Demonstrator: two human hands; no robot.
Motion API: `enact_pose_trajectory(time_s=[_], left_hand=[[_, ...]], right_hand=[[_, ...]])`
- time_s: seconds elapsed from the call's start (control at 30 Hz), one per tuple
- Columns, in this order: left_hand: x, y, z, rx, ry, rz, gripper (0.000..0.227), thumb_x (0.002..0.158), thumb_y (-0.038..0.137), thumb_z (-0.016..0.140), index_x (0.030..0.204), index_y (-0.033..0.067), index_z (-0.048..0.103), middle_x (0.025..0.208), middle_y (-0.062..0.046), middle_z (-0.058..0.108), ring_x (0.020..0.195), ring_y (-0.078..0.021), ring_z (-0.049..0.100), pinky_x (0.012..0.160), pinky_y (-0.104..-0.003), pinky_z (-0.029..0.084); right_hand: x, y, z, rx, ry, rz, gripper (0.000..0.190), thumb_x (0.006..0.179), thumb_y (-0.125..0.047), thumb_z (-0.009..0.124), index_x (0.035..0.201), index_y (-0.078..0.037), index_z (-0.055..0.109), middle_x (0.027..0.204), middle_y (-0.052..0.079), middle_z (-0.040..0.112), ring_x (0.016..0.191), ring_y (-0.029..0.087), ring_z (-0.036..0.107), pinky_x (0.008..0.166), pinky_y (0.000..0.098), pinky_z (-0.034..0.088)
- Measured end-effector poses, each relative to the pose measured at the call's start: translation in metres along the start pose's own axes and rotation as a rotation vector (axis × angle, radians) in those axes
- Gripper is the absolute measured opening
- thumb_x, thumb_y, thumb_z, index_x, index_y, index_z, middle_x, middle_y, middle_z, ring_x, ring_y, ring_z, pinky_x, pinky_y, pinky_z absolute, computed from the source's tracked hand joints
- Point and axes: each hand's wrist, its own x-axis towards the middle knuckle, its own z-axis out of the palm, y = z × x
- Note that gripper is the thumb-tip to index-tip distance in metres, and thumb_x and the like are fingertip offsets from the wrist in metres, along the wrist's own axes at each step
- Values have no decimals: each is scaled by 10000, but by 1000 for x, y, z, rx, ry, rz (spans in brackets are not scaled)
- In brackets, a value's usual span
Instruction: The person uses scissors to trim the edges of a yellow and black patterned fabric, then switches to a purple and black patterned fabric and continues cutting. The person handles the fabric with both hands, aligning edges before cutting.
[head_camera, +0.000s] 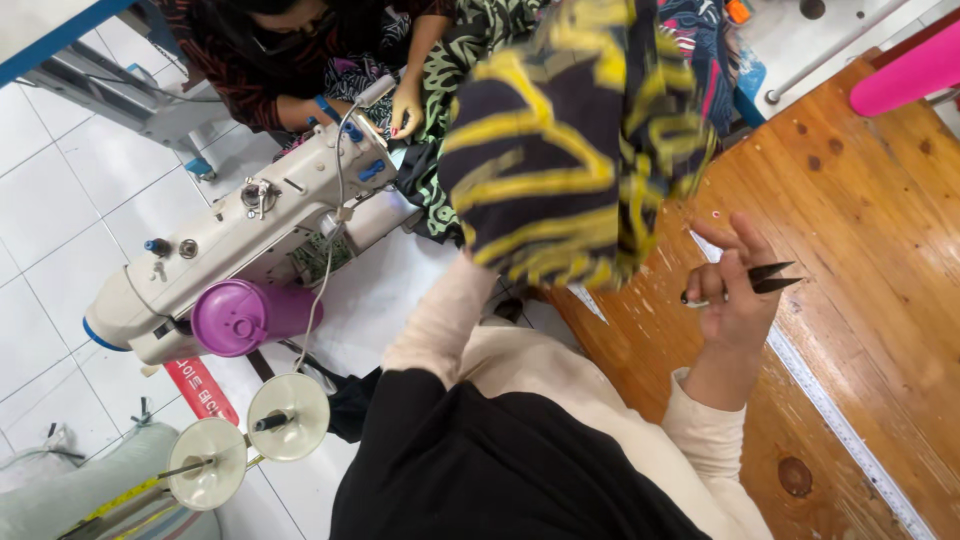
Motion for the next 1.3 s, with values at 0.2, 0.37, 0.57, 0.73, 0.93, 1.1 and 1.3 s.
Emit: enact_pose_trajectory(time_s=[0.2, 0.37, 0.57, 0.73, 0.93, 1.1, 1.3], left_hand=[[213, -4, -46, 82, 565, -179, 223, 836, 144, 700, 1042, 95, 769, 1526, -198, 479, 1352, -346, 516, 1097, -416, 436], [307, 17, -58, 216, 872, -425, 262, 887, 147, 641, 1106, 78, 767, 1523, -217, 485, 1338, -347, 547, 1074, -409, 474], [264, -10, -48, 347, 1129, -323, 231, 948, 203, 688, 1130, 83, 764, 1551, -300, 401, 1422, -448, 462, 1134, -475, 463], [256, -25, -61, 107, 1043, -85, 814, 905, 132, 617, 1580, -7, 184, 1584, -305, 209, 1356, -443, 400, 1123, -495, 392], [312, -12, -162, -691, 1273, -398, 919, 842, 189, 570, 1580, 74, 35, 1537, -291, 200, 1338, -459, 411, 1058, -503, 452], [325, 2, -225, -1282, 965, -153, 723, 874, 418, 449, 1484, 49, 330, 1512, -203, 352, 1311, -380, 462, 1058, -472, 391], [307, 13, -260, -1581, 1391, -353, 633, 1013, 431, 504, 1391, -10, 252, 1523, -320, 392, 1391, -443, 527, 1164, -508, 417]], right_hand=[[-4, 22, -23, -224, 322, 59, 464, 1049, -66, 596, 1501, 2, 516, 1200, 211, 696, 506, 47, 382, 563, 272, 482], [-37, 27, -50, -305, 550, 152, 415, 1058, -69, 593, 1459, 18, 529, 1175, 176, 693, 495, 30, 378, 556, 261, 480], [-48, 28, -48, -370, 742, 253, 422, 1033, -75, 564, 1451, -26, 525, 1165, 168, 697, 490, 29, 384, 584, 274, 498], [-31, 33, -30, -230, 724, 378, 422, 1028, -97, 580, 1443, -51, 513, 1154, 161, 703, 480, 39, 386, 583, 279, 487], [-20, 40, -19, -123, 704, 459, 394, 1046, -144, 591, 1427, -57, 544, 1089, 151, 701, 465, 45, 371, 548, 273, 458], [-20, 40, -25, -116, 717, 439, 373, 1048, -147, 589, 1407, -51, 558, 1046, 163, 705, 466, 46, 364, 552, 278, 461], [-20, 47, -33, -122, 726, 438, 341, 1051, -141, 590, 1380, -54, 574, 1023, 166, 712, 458, 50, 358, 539, 279, 449]])
